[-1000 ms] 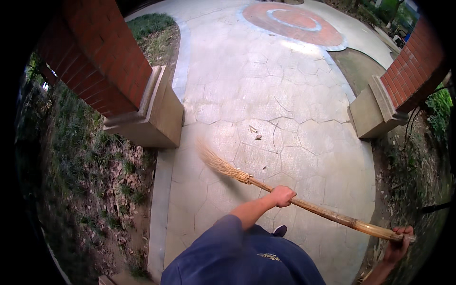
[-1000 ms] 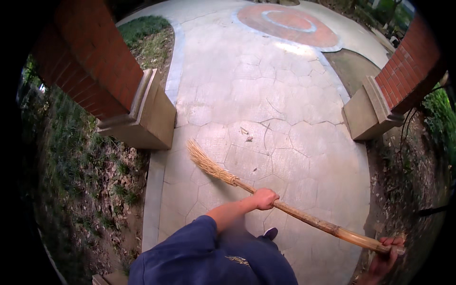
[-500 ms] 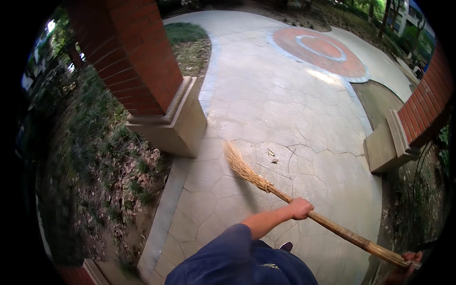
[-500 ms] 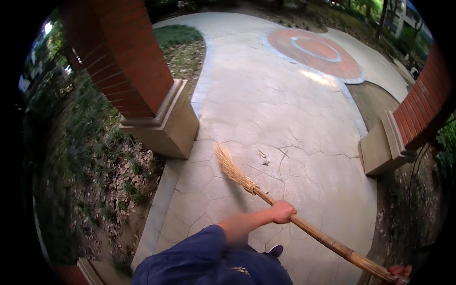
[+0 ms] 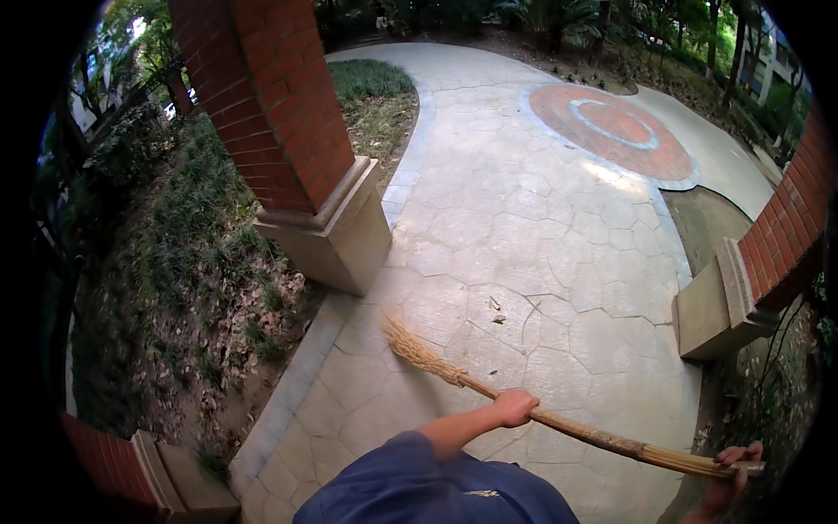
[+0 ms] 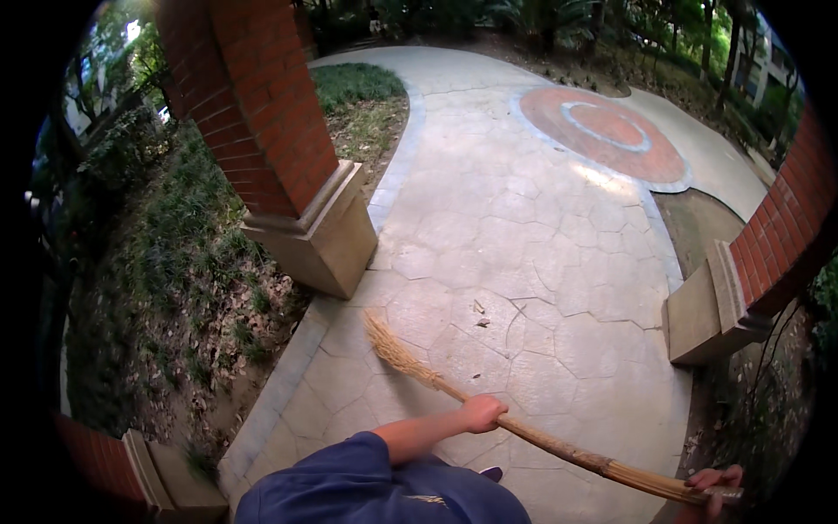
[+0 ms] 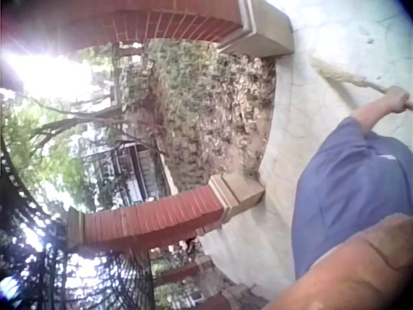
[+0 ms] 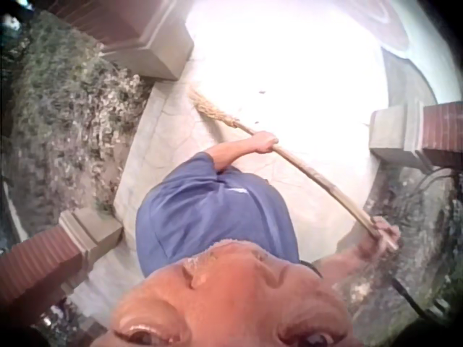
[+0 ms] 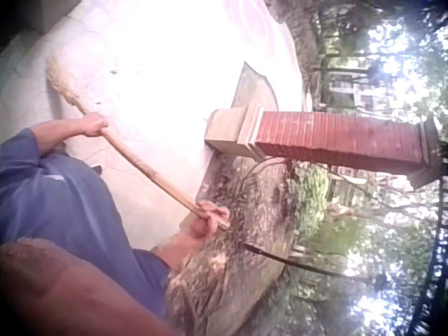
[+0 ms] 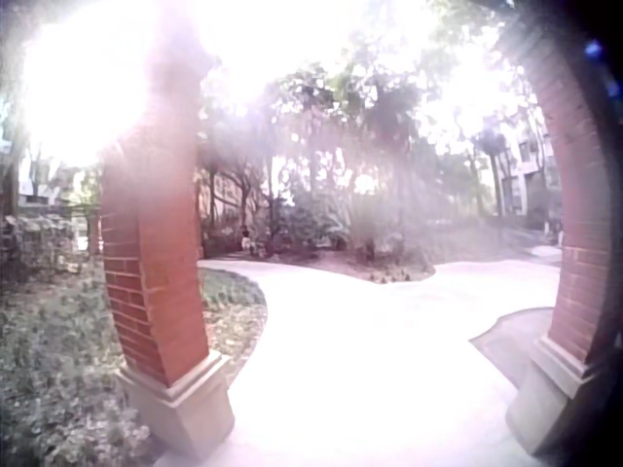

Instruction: The person sweeps leaves and debris off an outdoor stone pathway using a broom.

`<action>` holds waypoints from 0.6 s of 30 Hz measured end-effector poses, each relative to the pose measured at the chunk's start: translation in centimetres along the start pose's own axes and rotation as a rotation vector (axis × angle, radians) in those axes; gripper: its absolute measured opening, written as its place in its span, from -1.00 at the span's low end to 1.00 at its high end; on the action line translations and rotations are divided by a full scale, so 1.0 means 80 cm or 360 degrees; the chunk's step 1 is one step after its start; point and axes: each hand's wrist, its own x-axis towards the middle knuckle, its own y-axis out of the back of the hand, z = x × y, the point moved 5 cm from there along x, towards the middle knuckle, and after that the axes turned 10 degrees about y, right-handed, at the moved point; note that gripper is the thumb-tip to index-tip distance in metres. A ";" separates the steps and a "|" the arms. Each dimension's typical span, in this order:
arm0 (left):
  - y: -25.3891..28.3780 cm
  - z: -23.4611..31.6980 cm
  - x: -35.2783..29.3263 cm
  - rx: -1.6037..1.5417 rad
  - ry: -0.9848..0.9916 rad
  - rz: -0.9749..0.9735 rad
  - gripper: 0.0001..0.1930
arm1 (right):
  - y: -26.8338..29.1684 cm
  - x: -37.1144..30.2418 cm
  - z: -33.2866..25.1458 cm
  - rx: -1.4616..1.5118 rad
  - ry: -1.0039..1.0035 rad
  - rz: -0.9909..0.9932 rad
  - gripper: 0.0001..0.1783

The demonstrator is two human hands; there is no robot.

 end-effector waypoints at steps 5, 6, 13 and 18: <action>-0.028 0.023 -0.003 -0.0009 0.0100 -0.0060 -0.85 | 0.030 0.014 0.025 0.0147 -0.0070 0.0179 -0.60; -0.034 0.028 -0.004 0.0015 0.0120 -0.0082 -0.85 | 0.032 0.016 0.025 0.0169 -0.0048 0.0199 -0.62; -0.080 0.032 -0.005 -0.0067 0.0177 -0.0133 -0.82 | 0.037 0.025 0.042 0.0204 -0.0056 -0.0004 -0.70; -0.081 0.033 -0.014 -0.0165 0.0166 -0.0116 -0.82 | 0.027 0.015 0.035 0.0306 0.0006 0.0025 -0.72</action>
